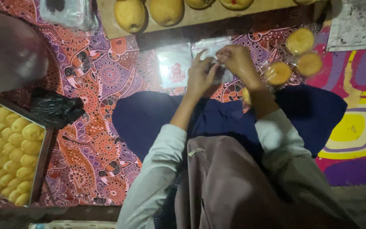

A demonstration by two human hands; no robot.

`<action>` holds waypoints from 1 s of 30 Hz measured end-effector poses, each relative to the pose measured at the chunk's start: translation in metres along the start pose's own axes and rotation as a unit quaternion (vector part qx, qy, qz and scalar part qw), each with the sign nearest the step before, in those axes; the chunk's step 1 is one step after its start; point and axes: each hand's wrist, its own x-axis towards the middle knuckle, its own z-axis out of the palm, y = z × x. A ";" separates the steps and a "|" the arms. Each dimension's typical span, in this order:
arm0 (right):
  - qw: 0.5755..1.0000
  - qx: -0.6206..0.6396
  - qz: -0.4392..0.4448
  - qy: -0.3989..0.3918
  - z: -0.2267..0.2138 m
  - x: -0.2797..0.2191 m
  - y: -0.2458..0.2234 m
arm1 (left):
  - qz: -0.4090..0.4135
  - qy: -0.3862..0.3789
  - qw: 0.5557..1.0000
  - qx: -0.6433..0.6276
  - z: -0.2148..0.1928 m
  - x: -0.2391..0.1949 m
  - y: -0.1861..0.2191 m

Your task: The person sits on the floor and repeatedly picks round buns from a tray, places each into a clear plastic bag, and seals the bag. The packaged buns are set aside on the floor.

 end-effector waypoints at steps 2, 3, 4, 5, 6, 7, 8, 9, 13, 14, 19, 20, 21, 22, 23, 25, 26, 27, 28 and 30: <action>0.991 0.015 -0.128 0.032 -0.002 -0.001 -0.021 | 0.005 0.112 0.989 -0.094 -0.018 0.012 0.016; 0.992 0.012 -0.122 0.041 -0.005 -0.010 -0.035 | -0.066 0.095 0.988 -0.102 -0.026 0.016 0.021; 0.992 0.010 -0.115 0.050 -0.009 -0.018 -0.051 | -0.137 0.077 0.981 -0.110 -0.032 0.021 0.022; 0.992 0.007 -0.108 0.060 -0.013 -0.027 -0.069 | -0.205 0.057 0.970 -0.119 -0.035 0.022 0.024; 0.978 -0.045 -0.164 0.125 -0.018 -0.040 -0.087 | -0.218 0.067 0.970 -0.086 -0.037 0.022 0.027; 0.951 -0.096 -0.223 0.191 -0.025 -0.050 -0.105 | -0.226 0.079 0.970 -0.052 -0.039 0.026 0.028; 0.914 -0.145 -0.281 0.255 -0.030 -0.060 -0.121 | -0.233 0.091 0.968 -0.019 -0.040 0.029 0.030; 0.939 -0.110 -0.244 0.217 -0.032 -0.067 -0.134 | -0.180 0.093 0.979 -0.006 -0.041 0.029 0.035; 0.975 -0.095 -0.154 0.127 -0.030 -0.085 -0.133 | 0.047 0.034 0.998 -0.020 -0.037 -0.005 0.076; 0.974 -0.123 -0.147 0.123 -0.028 -0.087 -0.126 | 0.110 0.006 0.993 -0.040 -0.037 -0.012 0.088; 0.960 0.019 -0.238 0.148 -0.008 -0.081 -0.086 | -0.018 0.037 0.983 -0.179 -0.040 0.009 0.089; 0.927 -0.090 -0.326 0.162 -0.006 -0.088 -0.079 | 0.051 -0.002 0.998 -0.044 -0.041 0.013 0.080; 0.960 -0.048 -0.257 0.100 -0.010 -0.089 -0.070 | -0.034 0.012 0.956 -0.292 -0.037 0.022 0.070; 0.982 -0.006 -0.187 0.036 -0.021 -0.086 -0.059 | -0.118 0.021 0.846 -0.519 -0.033 0.030 0.060; 0.992 0.039 -0.113 -0.029 -0.035 -0.086 -0.046 | -0.198 0.022 0.677 -0.709 -0.029 0.036 0.053; 0.967 0.101 -0.037 0.231 -0.069 -0.067 -0.010 | -0.248 0.037 0.666 -0.702 -0.025 0.044 0.042; 0.926 0.130 0.001 0.355 -0.088 -0.055 0.013 | -0.275 0.046 0.661 -0.696 -0.024 0.045 0.040; 0.867 0.157 0.034 0.472 -0.107 -0.037 0.038 | -0.272 0.038 0.647 -0.712 -0.023 0.048 0.039; 0.836 -0.030 -0.034 0.546 -0.127 -0.026 0.066 | -0.269 0.030 0.632 -0.726 -0.023 0.052 0.040; 0.808 -0.140 -0.083 0.566 -0.158 0.007 0.120 | -0.274 0.016 0.596 -0.755 -0.024 0.058 0.044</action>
